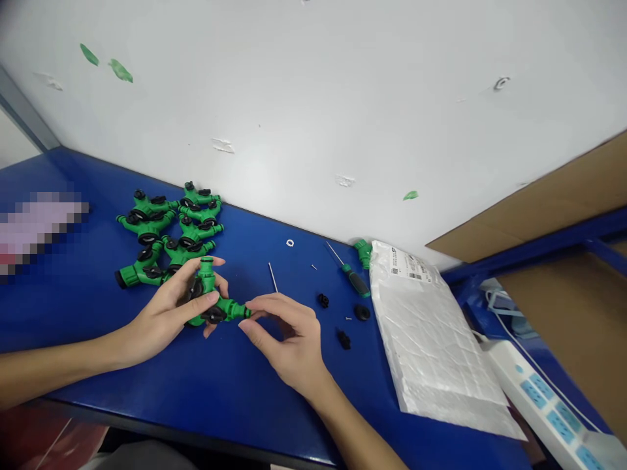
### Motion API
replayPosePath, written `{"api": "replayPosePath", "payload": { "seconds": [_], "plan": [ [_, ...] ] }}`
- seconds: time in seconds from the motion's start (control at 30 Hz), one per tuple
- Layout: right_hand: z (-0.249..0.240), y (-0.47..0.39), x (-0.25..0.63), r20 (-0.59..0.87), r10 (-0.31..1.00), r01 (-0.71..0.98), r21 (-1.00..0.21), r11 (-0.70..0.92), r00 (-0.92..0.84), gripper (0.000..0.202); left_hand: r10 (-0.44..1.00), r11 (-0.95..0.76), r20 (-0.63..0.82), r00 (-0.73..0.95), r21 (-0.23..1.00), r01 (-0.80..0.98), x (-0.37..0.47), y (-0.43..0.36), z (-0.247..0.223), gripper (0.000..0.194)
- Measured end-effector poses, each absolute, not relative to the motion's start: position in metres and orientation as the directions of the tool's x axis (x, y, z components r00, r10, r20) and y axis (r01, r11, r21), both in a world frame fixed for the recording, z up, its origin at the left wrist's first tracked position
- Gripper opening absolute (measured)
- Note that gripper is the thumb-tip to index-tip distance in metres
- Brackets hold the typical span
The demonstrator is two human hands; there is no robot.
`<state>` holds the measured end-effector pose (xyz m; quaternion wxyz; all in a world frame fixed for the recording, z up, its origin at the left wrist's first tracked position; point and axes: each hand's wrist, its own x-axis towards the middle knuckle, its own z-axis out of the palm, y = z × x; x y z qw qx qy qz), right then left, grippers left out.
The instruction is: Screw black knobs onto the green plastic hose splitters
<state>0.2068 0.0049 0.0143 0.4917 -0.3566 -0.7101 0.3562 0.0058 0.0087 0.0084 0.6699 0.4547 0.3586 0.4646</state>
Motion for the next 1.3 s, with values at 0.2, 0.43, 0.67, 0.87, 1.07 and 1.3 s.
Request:
{"api": "replayPosePath", "payload": {
  "seconds": [0.2, 0.43, 0.67, 0.87, 1.07, 1.3],
  "plan": [
    [0.011, 0.003, 0.206, 0.343, 0.913, 0.128, -0.918, 0.376, -0.221, 0.024, 0.948, 0.086, -0.015, 0.317, 0.974, -0.212, 0.004, 0.007, 0.007, 0.034],
    [0.016, 0.006, 0.211, 0.142, 0.949, 0.181, -0.964, 0.198, -0.281, 0.015, 0.937, -0.188, 0.190, 0.294, 0.982, -0.033, 0.001, 0.001, 0.001, 0.036],
    [0.021, 0.009, 0.215, 0.043, 0.940, 0.204, -0.972, 0.117, -0.337, 0.012, 0.913, -0.264, 0.254, 0.319, 0.964, -0.012, 0.000, 0.000, 0.001, 0.037],
    [0.025, 0.008, 0.216, 0.223, 0.884, 0.250, -0.905, 0.344, -0.410, 0.006, 0.932, 0.026, 0.043, 0.361, 0.983, -0.183, 0.003, 0.006, 0.005, 0.034],
    [0.020, 0.014, 0.222, 0.312, 0.816, 0.310, -0.812, 0.495, -0.486, 0.005, 0.898, 0.312, -0.176, 0.404, 0.901, -0.301, 0.008, 0.010, 0.012, 0.035],
    [0.020, 0.016, 0.223, 0.232, 0.854, 0.292, -0.870, 0.396, -0.465, 0.012, 0.885, 0.382, -0.248, 0.394, 0.871, -0.310, 0.010, 0.007, 0.016, 0.034]
  ]
}}
